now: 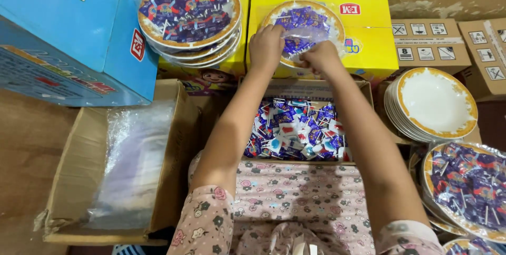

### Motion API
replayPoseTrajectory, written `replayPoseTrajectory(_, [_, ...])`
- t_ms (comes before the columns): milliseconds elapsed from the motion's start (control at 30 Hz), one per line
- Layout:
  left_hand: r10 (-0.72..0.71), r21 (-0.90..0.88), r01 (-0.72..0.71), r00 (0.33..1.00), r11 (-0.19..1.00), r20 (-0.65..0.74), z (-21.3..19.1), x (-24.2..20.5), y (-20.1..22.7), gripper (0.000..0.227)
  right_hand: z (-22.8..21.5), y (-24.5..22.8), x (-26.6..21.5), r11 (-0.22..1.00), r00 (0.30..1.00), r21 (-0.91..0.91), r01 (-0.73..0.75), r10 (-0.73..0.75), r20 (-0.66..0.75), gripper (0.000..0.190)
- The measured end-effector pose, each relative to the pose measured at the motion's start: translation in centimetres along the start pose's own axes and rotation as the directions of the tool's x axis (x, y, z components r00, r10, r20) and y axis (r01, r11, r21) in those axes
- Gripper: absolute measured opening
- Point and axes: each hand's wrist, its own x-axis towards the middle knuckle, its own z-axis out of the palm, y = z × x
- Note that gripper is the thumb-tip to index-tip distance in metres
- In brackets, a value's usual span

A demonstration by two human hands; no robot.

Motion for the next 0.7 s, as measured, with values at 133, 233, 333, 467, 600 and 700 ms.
replayPoseTrajectory(133, [-0.026,-0.033,0.026,1.000,0.999,0.005,-1.9,-0.2,0.7,0.016,4.3,3.4,6.9,0.968,0.985,-0.238,0.075,-0.110,-0.135,0.014])
replayPoseTrajectory(233, [-0.002,-0.128,0.004,1.000,0.992,0.014,-5.0,-1.1,1.5,0.023,2.1,-0.3,2.2,0.900,0.898,-0.170,0.402,-0.424,-0.120,0.029])
replayPoseTrajectory(333, [0.065,-0.325,-0.100,0.991,0.940,-0.119,-8.1,-3.0,1.9,0.038,-0.2,-1.6,-2.5,0.877,0.871,-0.112,0.468,-0.479,-0.111,0.027])
replayPoseTrajectory(467, [0.004,-0.521,-0.113,0.979,0.846,-0.205,-7.5,-8.9,2.4,0.022,-1.6,2.1,-6.1,0.779,0.766,0.120,0.616,-0.555,-0.325,0.019])
replayPoseTrajectory(600, [0.038,-0.571,-0.009,0.999,0.821,0.039,1.0,-16.3,1.6,0.019,0.6,8.2,-8.6,0.776,0.690,-0.031,0.630,-0.578,-0.436,0.008])
replayPoseTrajectory(700, [0.046,-0.393,0.098,0.939,0.914,0.341,3.5,-20.1,2.2,0.018,6.2,17.4,-6.8,0.903,0.909,-0.238,0.357,-0.395,-0.136,0.014])
